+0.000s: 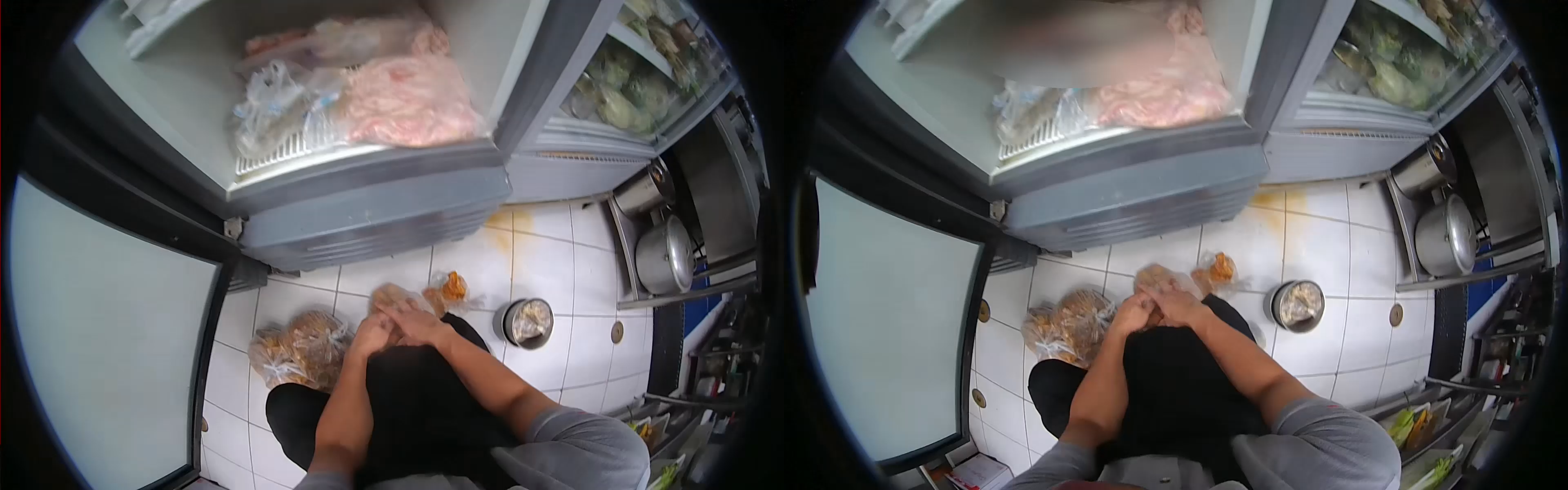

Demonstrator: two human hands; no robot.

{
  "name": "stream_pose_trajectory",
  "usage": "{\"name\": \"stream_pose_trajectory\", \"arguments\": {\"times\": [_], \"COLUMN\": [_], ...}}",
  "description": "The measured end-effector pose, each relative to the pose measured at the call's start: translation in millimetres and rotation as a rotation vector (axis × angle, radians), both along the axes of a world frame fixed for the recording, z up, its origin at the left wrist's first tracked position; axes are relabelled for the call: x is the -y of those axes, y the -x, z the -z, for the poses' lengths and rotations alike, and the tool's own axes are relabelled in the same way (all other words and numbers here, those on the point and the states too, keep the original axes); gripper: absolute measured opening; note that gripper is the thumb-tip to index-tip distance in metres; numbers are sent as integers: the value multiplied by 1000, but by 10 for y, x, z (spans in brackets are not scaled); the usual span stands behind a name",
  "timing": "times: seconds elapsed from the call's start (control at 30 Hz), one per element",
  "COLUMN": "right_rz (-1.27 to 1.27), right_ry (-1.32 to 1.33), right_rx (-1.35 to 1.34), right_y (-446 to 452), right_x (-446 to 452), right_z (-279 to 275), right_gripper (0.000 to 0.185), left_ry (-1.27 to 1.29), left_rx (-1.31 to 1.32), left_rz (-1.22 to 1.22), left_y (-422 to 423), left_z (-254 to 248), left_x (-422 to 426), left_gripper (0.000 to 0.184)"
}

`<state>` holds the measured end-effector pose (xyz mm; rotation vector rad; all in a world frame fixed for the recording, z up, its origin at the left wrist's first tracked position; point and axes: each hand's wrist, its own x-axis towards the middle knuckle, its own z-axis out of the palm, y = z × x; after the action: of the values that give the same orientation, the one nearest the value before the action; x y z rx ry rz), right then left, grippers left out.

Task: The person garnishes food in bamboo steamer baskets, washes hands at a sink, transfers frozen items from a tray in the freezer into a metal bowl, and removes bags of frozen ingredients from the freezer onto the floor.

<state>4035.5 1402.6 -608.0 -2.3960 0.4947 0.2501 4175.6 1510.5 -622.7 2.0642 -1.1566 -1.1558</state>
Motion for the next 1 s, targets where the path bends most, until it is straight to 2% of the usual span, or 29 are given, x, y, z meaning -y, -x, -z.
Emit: {"name": "stream_pose_trajectory", "arguments": {"times": [0.03,0.1,0.13,0.2,0.23,0.3,0.33,0.37,0.4,0.43,0.47,0.5,0.53,0.57,0.6,0.63,0.67,0.73,0.77,0.8,0.83,0.9,1.0], "right_rz": [80,180,174,290,284,491,486,600,713,720,718,736,719,835,818,796,809,733,624,535,516,343,276], "right_ry": [42,9,14,-64,-64,-203,-201,-221,-238,-5,233,314,364,196,248,432,481,783,838,1039,1028,1226,1255], "right_rx": [174,283,292,467,470,744,747,864,981,1101,1215,1320,1471,1379,1364,1352,1369,1421,1363,1211,1210,1150,921], "right_y": [-20,-11,51,186,216,272,259,211,142,15,-164,-349,-605,-802,-1049,-1350,-1682,-2336,-2650,-2854,-3058,-3478,-3963], "right_x": [-2,34,22,-6,-31,-72,-51,43,170,313,506,742,999,1221,1552,1908,2218,2804,3035,3026,3059,3100,3221], "right_z": [-177,-383,-529,-935,-1166,-1655,-1895,-2157,-2408,-2668,-2888,-3026,-3243,-3409,-3485,-3586,-3658,-3685,-3744,-3907,-3954,-4049,-4054], "right_gripper": [76,61,61,43,43,31,31,24,18,15,12,10,12,12,17,24,25,29,29,29,29,21,25], "left_ry": [85,320,443,503,554,706,805,809,1023,1235,1365,1488,1430,1360,1256,1150,1156,967,966,938,901,898,902], "left_rx": [44,62,111,296,376,577,702,708,746,780,786,788,746,700,805,905,912,1169,1177,1232,1286,1292,1288], "left_rz": [46,178,205,359,372,427,475,469,373,272,101,-76,-262,-440,-342,-251,-260,-250,-262,-261,-268,-292,-293], "left_y": [-3,7,82,133,192,257,236,187,120,28,-172,-417,-641,-862,-1069,-1213,-1246,-1266,-1295,-1304,-1313,-1341,-1327], "left_z": [-218,-678,-1042,-1661,-2045,-2735,-3005,-3249,-3471,-3615,-3575,-3427,-3260,-3044,-2756,-2531,-2439,-2333,-2313,-2275,-2234,-2189,-2167], "left_x": [1,34,45,89,128,242,293,338,381,434,498,603,782,993,1271,1476,1545,1657,1692,1714,1720,1750,1740], "left_gripper": [25,17,15,10,8,6,7,7,9,12,14,16,16,16,18,19,19,28,28,32,36,36,36]}}
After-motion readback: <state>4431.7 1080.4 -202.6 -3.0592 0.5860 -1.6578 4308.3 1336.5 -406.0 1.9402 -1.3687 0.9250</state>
